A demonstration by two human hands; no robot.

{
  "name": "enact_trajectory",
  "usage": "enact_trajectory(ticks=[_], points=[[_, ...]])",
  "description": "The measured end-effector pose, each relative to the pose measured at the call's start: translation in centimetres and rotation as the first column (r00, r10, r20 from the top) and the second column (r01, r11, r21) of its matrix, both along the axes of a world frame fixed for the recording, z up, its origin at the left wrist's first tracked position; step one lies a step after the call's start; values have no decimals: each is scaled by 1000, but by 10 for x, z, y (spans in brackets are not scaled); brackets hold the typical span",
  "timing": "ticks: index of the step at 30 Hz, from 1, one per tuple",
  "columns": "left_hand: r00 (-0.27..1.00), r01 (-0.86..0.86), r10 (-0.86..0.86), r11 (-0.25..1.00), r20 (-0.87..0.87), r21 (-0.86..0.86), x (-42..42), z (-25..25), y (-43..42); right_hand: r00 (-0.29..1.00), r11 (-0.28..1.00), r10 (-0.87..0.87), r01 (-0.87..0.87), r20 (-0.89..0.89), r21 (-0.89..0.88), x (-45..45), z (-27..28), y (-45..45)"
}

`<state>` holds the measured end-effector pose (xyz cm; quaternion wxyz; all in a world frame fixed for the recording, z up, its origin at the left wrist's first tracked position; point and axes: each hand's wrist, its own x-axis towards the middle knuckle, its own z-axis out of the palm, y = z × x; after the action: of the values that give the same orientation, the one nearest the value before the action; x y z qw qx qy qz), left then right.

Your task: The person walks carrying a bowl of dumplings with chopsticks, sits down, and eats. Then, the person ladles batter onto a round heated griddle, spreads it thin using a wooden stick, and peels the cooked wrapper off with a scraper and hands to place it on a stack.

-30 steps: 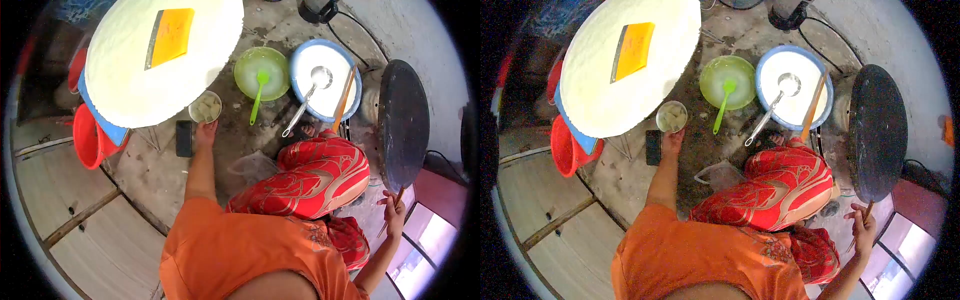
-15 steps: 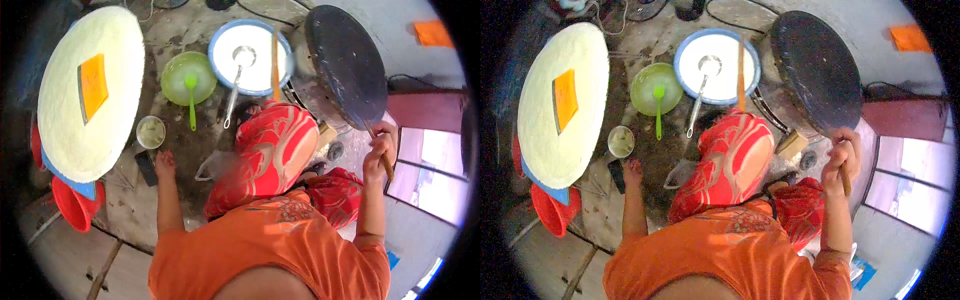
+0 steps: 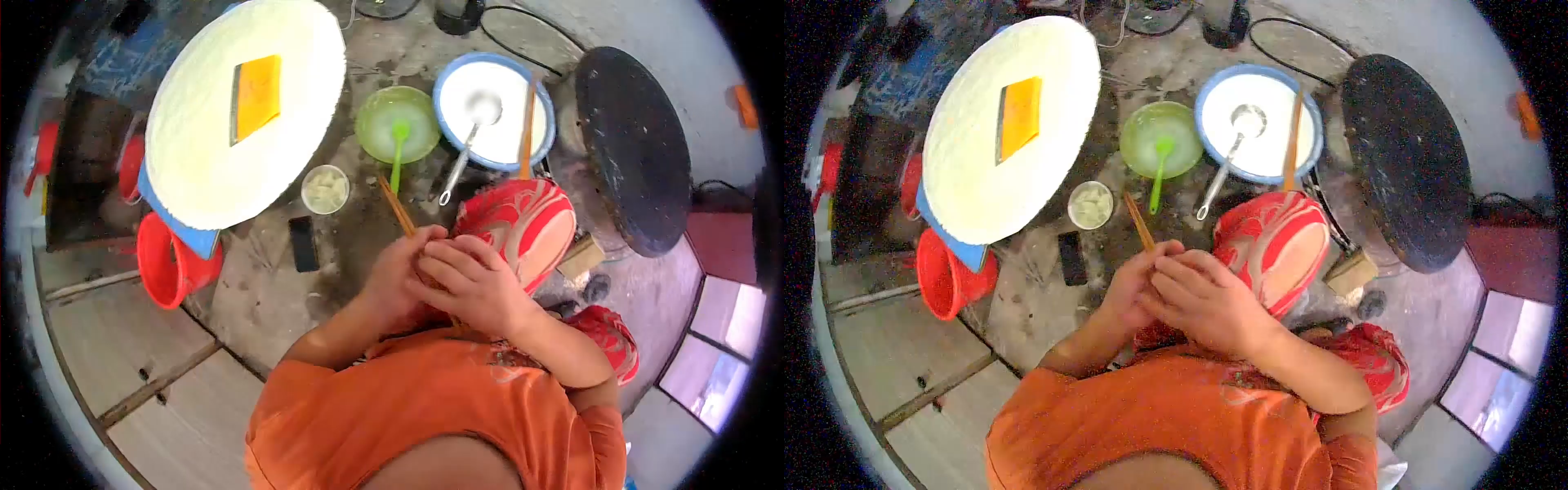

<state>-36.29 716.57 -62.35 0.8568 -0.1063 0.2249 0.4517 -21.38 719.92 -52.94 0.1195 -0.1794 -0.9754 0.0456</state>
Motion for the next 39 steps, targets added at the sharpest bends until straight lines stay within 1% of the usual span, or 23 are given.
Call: enact_trajectory(ticks=[3, 4, 5, 6, 7, 8, 11, 14, 16, 18, 21, 23, 24, 25, 26, 27, 28, 30, 31, 33, 34, 36, 39], points=[[970, -4, -25, 993, -244, -118, -41, -107, 10, 987, 954, -154, 162, 53, -251, 16, 10, 3], [661, -107, -117, 963, -741, -247, -39, -92, 25, 986, 953, -156, 165, 53, -254, 25, 10, 4], [380, -68, -121, 985, -917, -159, -57, -128, 24, 966, 933, -256, 256, 34, -252, 35, 10, 4], [68, 106, -224, 971, -972, -216, -79, -153, 26, 935, 904, -353, 345, 14, -253, 45, 9, 4], [-457, 187, -59, 969, -887, -161, -103, -232, 21, 907, 879, -420, 409, 6, -244, 53, 13, 5], [-644, 245, -16, 943, -765, -227, -124, -269, 19, 874, 850, -486, 471, -3, -236, 60, 15, 6], [-596, 56, -121, 980, -794, -191, -137, -298, 30, 826, 814, -563, 546, -36, -199, 82, 13, 9], [-621, 110, -130, 962, -773, -251, -142, -298, 41, 738, 735, -675, 668, -21, -117, 94, 16, 8], [-775, 134, -186, 886, -604, -445, -136, -280, 53, 688, 683, -726, 719, -15, -129, 102, 14, 7], [-759, 160, -239, 833, -605, -530, -140, -293, 60, 661, 659, -749, 739, -32, -140, 112, 9, 7], [-830, 170, -153, 846, -536, -505, -135, -296, 68, 593, 593, -803, 784, -62, -184, 119, 2, 3], [-807, 101, -310, 766, -503, -635, -142, -300, 69, 536, 538, -839, 795, -91, -280, 127, -3, 2], [-928, 154, -88, 796, -363, -585, -148, -322, 64, 516, 517, -853, 812, -81, -271, 130, -4, 3], [-937, 134, -98, 787, -335, -603, -137, -286, 70, 485, 498, -866, 805, -126, -322, 137, -12, 3], [-922, 200, -36, 810, -386, -552, -147, -299, 70, 450, 480, -877, 795, -171, -371, 146, -22, 4], [-959, 214, 129, 914, -253, -345, -136, -273, 68, 402, 443, -896, 797, -186, -411, 151, -26, 6], [-948, 159, 47, 927, -315, -340, -111, -232, 77, 353, 406, -914, 795, -202, -450, 154, -30, 6], [-889, 369, 341, 929, -305, -37, -90, -221, 79, 219, 248, -967, 708, -128, -661, 163, -39, 2], [-881, 389, 363, 921, -303, -27, -72, -199, 83, 217, 239, -968, 660, -125, -712, 168, -46, -3], [-313, 509, 538, 791, -783, 340, -13, -128, 77, 244, 226, -966, 646, -84, -729, 167, -44, -7], [-151, 517, 564, 745, -812, 422, 13, -99, 72, 282, 230, -958, 676, -42, -700, 165, -40, -10], [51, 550, 647, 618, -761, 562, 63, -31, 57, 294, 252, -954, 683, -58, -685, 163, -39, -15], [189, 656, 683, 447, -706, 608, 102, 28, 41, 275, 233, -961, 751, -29, -618, 154, -29, -19]])
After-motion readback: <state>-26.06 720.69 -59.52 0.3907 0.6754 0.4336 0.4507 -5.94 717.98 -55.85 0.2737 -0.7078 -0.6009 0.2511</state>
